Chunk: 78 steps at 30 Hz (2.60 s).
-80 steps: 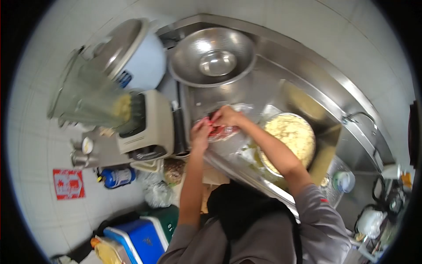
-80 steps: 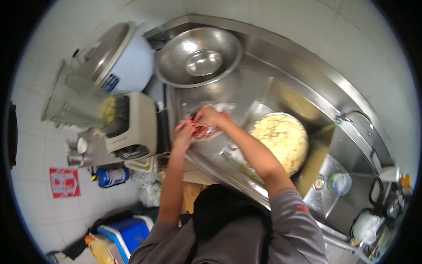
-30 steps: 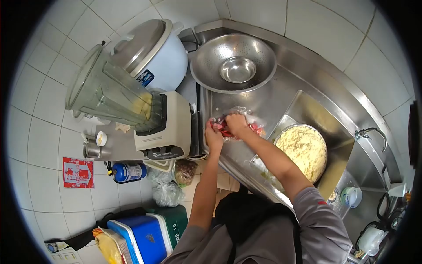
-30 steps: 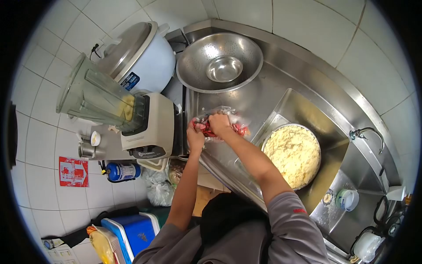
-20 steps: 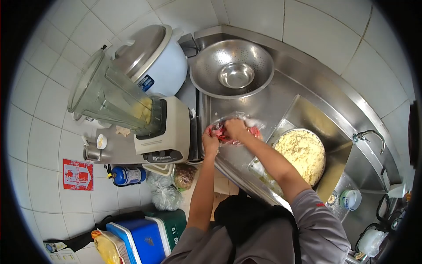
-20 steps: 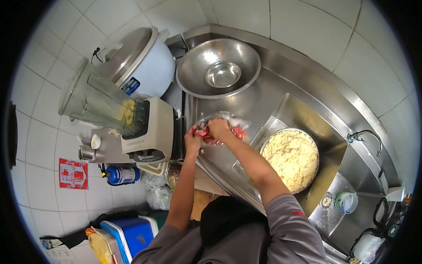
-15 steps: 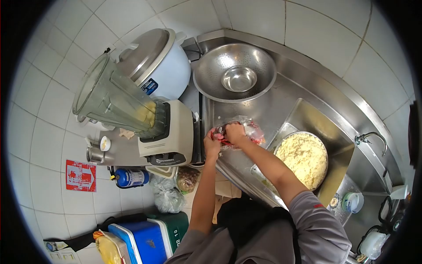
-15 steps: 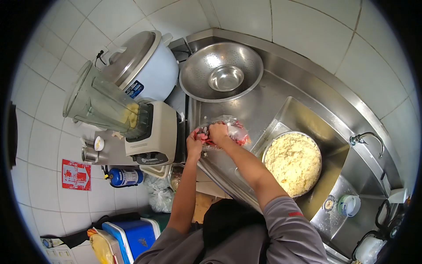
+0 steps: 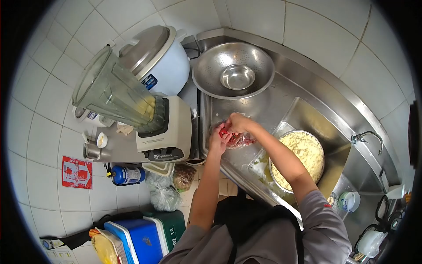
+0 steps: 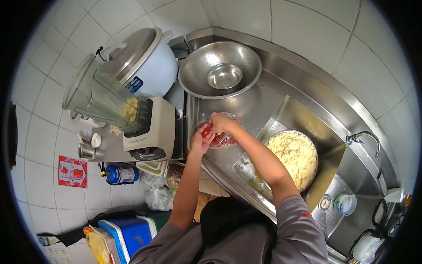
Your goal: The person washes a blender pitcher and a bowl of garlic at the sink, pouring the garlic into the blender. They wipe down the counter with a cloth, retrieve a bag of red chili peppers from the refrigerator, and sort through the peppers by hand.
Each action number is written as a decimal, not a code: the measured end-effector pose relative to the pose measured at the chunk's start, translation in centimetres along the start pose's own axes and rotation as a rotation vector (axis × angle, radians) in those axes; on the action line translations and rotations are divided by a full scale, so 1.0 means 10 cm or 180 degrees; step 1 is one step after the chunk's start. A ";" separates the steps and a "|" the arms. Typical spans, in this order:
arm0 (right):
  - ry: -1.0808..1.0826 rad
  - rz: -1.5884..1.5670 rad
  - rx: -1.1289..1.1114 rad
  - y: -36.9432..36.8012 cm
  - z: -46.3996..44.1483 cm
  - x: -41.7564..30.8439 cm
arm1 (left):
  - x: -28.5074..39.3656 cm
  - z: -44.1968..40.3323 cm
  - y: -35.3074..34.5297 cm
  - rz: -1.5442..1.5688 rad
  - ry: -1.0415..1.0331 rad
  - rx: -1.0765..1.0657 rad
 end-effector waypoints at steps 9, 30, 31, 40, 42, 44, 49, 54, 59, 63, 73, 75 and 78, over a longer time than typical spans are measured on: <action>0.0223 -0.0193 0.0569 0.15 0.01 0.03 | -0.05 -0.02 0.03 0.0429 0.0463 -0.0123; 0.0378 0.2099 0.1444 -0.24 0.06 0.24 | 0.08 0.50 -0.18 -0.6034 0.1089 -0.0321; 0.0335 0.2043 0.1646 -0.20 0.04 0.28 | 0.09 0.52 -0.19 -0.5984 0.1111 -0.0299; -0.0636 0.1856 0.0808 -0.50 0.05 0.36 | 0.43 0.57 -0.24 -0.5660 0.0487 0.0672; -0.0744 0.1303 0.1031 -0.46 0.04 0.47 | 0.50 0.57 -0.16 -0.5584 0.0396 0.0783; -0.0762 0.0806 0.1005 -0.36 0.06 0.60 | 0.56 0.57 -0.07 -0.5465 0.0364 0.0760; -0.0331 0.0356 0.1120 -0.20 0.12 0.47 | 0.61 0.57 -0.03 -0.5118 0.0207 0.0560; -0.0291 0.0788 0.1379 -0.25 0.03 0.35 | 0.54 0.47 0.10 -0.4388 0.0058 0.0189; 0.0069 0.1376 0.1401 -0.54 -0.05 0.20 | 0.60 0.55 0.04 -0.4407 0.0021 0.0177; -0.0146 0.0972 0.1556 -0.50 -0.17 0.33 | 0.65 0.57 0.05 -0.4478 -0.0030 0.0282; -0.0756 0.1402 0.1116 -0.29 -0.25 0.37 | 0.28 0.32 -0.22 -0.6597 -0.0415 0.0581; -0.0751 0.1183 0.1216 -0.25 -0.27 0.38 | 0.23 0.24 -0.22 -0.6954 -0.0377 0.0454; -0.1083 0.1129 0.0973 -0.26 -0.27 0.35 | 0.18 0.24 -0.24 -0.7161 -0.0478 0.0151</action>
Point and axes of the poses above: each hand's wrist, its own z-axis away from the middle knuckle, its own y-axis out of the back of the hand, x = y × z, the point moved 8 cm from there along -z, towards the middle knuckle, and after that the axes turned 14 degrees about -x, right-handed, at the moved point
